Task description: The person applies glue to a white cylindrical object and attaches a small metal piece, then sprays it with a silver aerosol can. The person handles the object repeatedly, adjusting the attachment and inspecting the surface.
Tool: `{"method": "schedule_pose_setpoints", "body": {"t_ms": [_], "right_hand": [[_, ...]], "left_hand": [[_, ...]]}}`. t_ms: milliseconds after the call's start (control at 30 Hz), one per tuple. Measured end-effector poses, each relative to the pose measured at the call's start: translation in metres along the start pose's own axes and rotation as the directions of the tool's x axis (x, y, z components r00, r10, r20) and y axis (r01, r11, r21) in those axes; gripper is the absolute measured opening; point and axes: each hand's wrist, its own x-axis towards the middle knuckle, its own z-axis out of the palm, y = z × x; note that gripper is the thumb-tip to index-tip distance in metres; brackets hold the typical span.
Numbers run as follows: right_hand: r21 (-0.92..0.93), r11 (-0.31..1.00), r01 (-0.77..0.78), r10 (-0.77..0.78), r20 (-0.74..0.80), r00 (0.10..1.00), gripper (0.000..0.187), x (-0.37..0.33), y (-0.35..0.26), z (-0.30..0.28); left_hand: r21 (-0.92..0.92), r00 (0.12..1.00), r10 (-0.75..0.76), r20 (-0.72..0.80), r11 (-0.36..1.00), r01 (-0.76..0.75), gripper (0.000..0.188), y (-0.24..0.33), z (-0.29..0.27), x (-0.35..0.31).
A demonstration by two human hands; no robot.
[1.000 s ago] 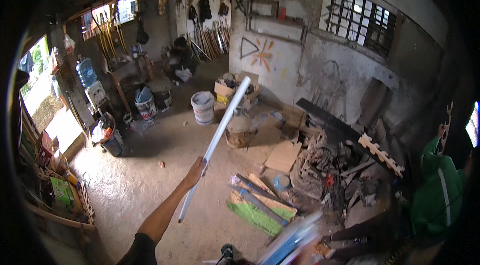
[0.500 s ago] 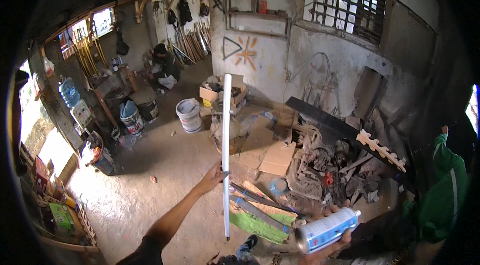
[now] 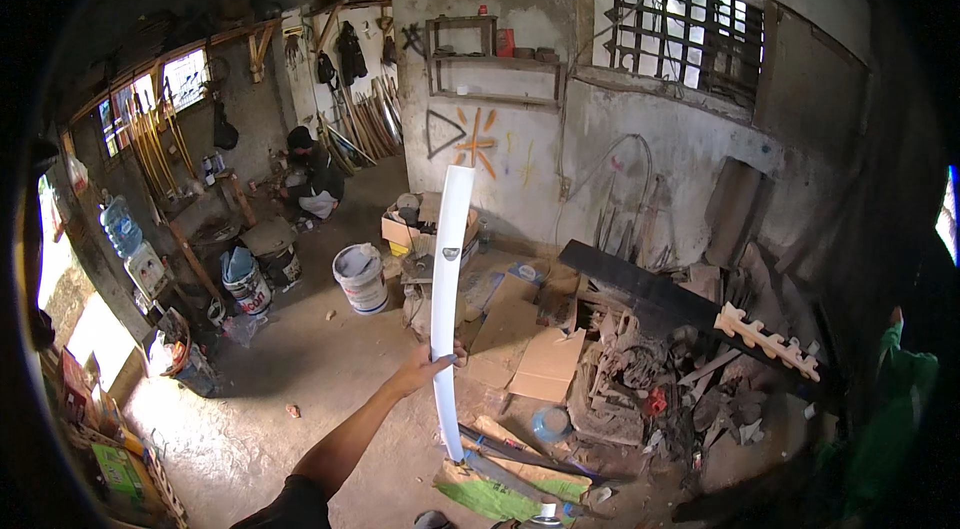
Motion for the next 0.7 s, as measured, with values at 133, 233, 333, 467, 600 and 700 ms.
{"method": "schedule_pose_setpoints", "body": {"t_ms": [133,233,333,467,600,700], "right_hand": [[-0.568,0.725,0.39,-0.361,0.169,0.917,0.069,0.034,-0.036,0.048],[-0.698,0.65,0.3,-0.469,-0.058,0.881,0.068,0.067,-0.07,0.102],[-0.811,0.468,0.352,-0.47,0.109,0.876,0.068,0.086,-0.086,0.15],[-0.806,0.438,0.398,-0.591,0.075,0.803,0.068,0.096,-0.071,0.187],[-0.856,0.263,0.445,-0.687,0.157,0.709,0.071,0.097,-0.053,0.201],[-0.855,0.224,0.468,-0.69,0.199,0.696,0.073,0.097,-0.045,0.208]], "left_hand": [[0.224,0.992,0.122,-0.035,0.968,-0.111,0.034,-0.004,-0.027,0.036],[0.387,0.984,0.143,-0.102,0.917,-0.093,0.034,-0.023,-0.037,0.055],[0.447,0.965,0.204,-0.163,0.887,-0.112,0.035,-0.033,-0.047,0.074],[0.349,0.961,0.212,-0.175,0.926,-0.141,0.038,-0.026,-0.057,0.086],[0.473,0.937,0.301,-0.179,0.861,-0.186,0.038,-0.01,-0.065,0.089],[0.46,0.93,0.316,-0.188,0.865,-0.201,0.039,-0.003,-0.07,0.09]]}}
